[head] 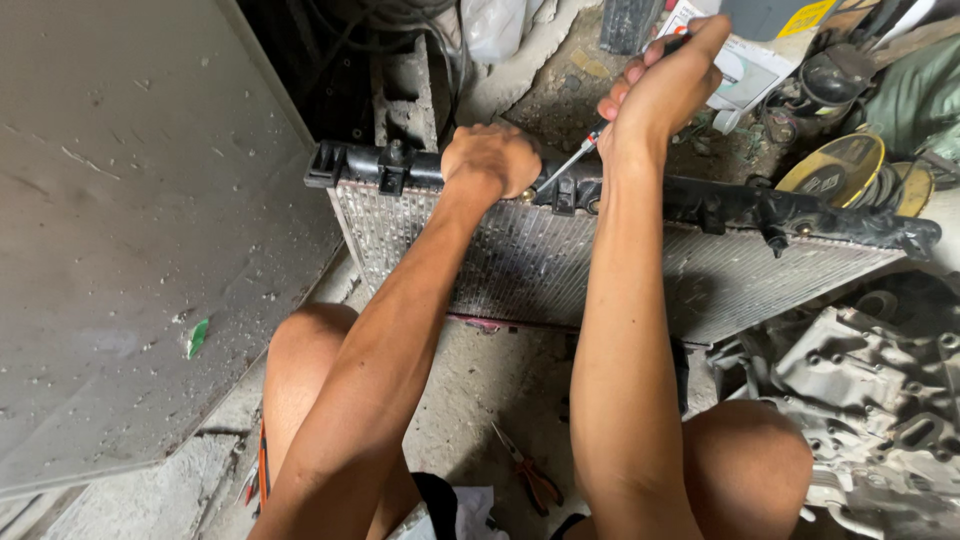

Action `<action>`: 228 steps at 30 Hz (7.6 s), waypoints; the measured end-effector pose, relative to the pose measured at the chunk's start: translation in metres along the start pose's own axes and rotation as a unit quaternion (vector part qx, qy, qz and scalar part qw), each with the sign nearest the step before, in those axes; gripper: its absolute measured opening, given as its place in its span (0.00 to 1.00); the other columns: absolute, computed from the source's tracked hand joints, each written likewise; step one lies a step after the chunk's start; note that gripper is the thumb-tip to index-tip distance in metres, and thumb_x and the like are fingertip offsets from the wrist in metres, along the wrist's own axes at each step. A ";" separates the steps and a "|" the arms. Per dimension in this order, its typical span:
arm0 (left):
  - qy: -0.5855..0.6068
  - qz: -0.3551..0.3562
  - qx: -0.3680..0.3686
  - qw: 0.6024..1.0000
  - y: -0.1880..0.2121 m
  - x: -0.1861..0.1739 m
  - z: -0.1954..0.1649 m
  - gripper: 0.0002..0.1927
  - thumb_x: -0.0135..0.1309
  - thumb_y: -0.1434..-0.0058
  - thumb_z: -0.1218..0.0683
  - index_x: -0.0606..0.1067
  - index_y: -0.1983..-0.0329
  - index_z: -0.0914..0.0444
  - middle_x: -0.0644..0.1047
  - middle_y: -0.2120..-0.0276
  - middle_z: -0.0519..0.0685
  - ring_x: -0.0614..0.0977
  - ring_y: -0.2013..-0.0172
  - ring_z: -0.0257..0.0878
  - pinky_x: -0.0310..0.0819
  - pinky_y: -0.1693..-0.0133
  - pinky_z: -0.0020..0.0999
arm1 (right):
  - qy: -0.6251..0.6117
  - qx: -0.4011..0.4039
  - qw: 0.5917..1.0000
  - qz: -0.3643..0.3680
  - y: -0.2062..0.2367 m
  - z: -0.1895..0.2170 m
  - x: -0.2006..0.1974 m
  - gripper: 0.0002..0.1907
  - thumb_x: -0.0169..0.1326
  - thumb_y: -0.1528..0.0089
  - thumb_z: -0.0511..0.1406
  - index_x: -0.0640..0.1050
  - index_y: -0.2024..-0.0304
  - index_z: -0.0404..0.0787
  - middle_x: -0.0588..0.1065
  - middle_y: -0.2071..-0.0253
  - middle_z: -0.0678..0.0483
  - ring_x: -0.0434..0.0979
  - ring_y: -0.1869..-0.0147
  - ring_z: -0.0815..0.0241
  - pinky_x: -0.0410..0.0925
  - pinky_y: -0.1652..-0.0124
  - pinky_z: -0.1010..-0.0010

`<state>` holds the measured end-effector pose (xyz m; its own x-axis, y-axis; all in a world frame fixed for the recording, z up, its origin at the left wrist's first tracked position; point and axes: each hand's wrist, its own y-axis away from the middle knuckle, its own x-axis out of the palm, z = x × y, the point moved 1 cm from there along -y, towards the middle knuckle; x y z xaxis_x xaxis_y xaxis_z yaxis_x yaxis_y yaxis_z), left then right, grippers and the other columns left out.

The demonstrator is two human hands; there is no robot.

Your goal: The person uses a screwdriver to loosen and remove fasteners from the top tank of a car radiator. They repeatedly insert the screwdriver into the fastener slots and turn it to release the components.

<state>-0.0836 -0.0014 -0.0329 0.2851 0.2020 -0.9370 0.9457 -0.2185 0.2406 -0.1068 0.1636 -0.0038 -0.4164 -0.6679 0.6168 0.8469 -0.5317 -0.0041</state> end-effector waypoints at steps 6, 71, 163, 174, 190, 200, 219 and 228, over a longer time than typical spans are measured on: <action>-0.029 0.028 0.012 0.999 0.017 -0.006 0.000 0.25 0.38 0.37 0.49 0.77 0.42 0.59 0.74 0.39 0.55 0.74 0.38 0.53 0.64 0.38 0.47 | 0.096 0.046 0.994 0.010 0.017 -0.004 0.024 0.23 0.47 0.40 0.54 0.64 0.76 0.44 0.59 0.85 0.59 0.53 0.87 0.66 0.47 0.86 0.69; 0.007 -0.022 -0.020 1.000 0.024 -0.005 -0.008 0.25 0.35 0.32 0.44 0.80 0.48 0.57 0.78 0.44 0.51 0.78 0.43 0.47 0.68 0.40 0.40 | -0.009 0.077 0.996 0.036 -0.017 0.005 -0.020 0.19 0.46 0.41 0.49 0.63 0.78 0.46 0.58 0.84 0.59 0.50 0.84 0.65 0.46 0.82 0.68; 0.018 0.016 -0.032 0.999 -0.007 -0.008 -0.001 0.25 0.32 0.31 0.48 0.82 0.55 0.60 0.82 0.54 0.54 0.84 0.53 0.49 0.75 0.46 0.43 | -0.058 -0.006 0.995 0.077 -0.061 -0.031 -0.044 0.20 0.42 0.30 0.47 0.65 0.71 0.43 0.59 0.79 0.55 0.51 0.81 0.63 0.49 0.78 0.66; 0.010 0.024 -0.021 0.999 -0.009 -0.010 -0.004 0.24 0.34 0.31 0.48 0.81 0.52 0.59 0.80 0.49 0.54 0.81 0.47 0.47 0.70 0.42 0.44 | -0.021 -0.058 0.996 0.065 -0.037 -0.018 -0.039 0.23 0.42 0.32 0.49 0.65 0.75 0.42 0.60 0.82 0.56 0.53 0.83 0.64 0.49 0.82 0.66; 0.004 0.018 -0.003 1.000 -0.018 -0.002 0.005 0.25 0.32 0.32 0.45 0.78 0.48 0.60 0.78 0.46 0.54 0.77 0.43 0.48 0.64 0.41 0.45 | -0.050 -0.063 0.994 0.077 -0.021 -0.013 -0.041 0.28 0.42 0.26 0.52 0.63 0.73 0.40 0.57 0.80 0.55 0.55 0.80 0.59 0.50 0.82 0.66; 0.010 0.000 -0.012 1.000 -0.011 -0.003 0.001 0.27 0.30 0.30 0.45 0.80 0.50 0.60 0.79 0.48 0.54 0.80 0.46 0.47 0.68 0.42 0.44 | -0.007 -0.058 0.993 0.101 -0.051 -0.030 -0.037 0.21 0.40 0.27 0.45 0.65 0.72 0.41 0.59 0.80 0.56 0.52 0.81 0.64 0.49 0.79 0.67; 0.006 0.021 -0.022 1.000 -0.003 -0.008 -0.003 0.26 0.30 0.30 0.48 0.81 0.53 0.61 0.80 0.51 0.54 0.82 0.48 0.47 0.70 0.42 0.44 | 0.000 -0.021 0.995 0.101 -0.077 -0.049 -0.035 0.16 0.40 0.30 0.39 0.66 0.74 0.44 0.61 0.80 0.56 0.56 0.82 0.65 0.49 0.81 0.70; -0.004 0.034 -0.010 0.999 -0.013 -0.011 0.004 0.26 0.31 0.31 0.46 0.80 0.49 0.60 0.78 0.46 0.53 0.79 0.44 0.49 0.68 0.41 0.49 | -0.056 -0.038 0.991 0.118 -0.010 -0.003 -0.036 0.21 0.44 0.28 0.46 0.66 0.72 0.41 0.60 0.81 0.55 0.57 0.82 0.61 0.51 0.79 0.65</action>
<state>-0.0997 -0.0049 -0.0273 0.3480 0.1790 -0.9202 0.9270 -0.2122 0.3093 -0.1013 0.1915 -0.0278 -0.1670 -0.7183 0.6754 0.8872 -0.4083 -0.2149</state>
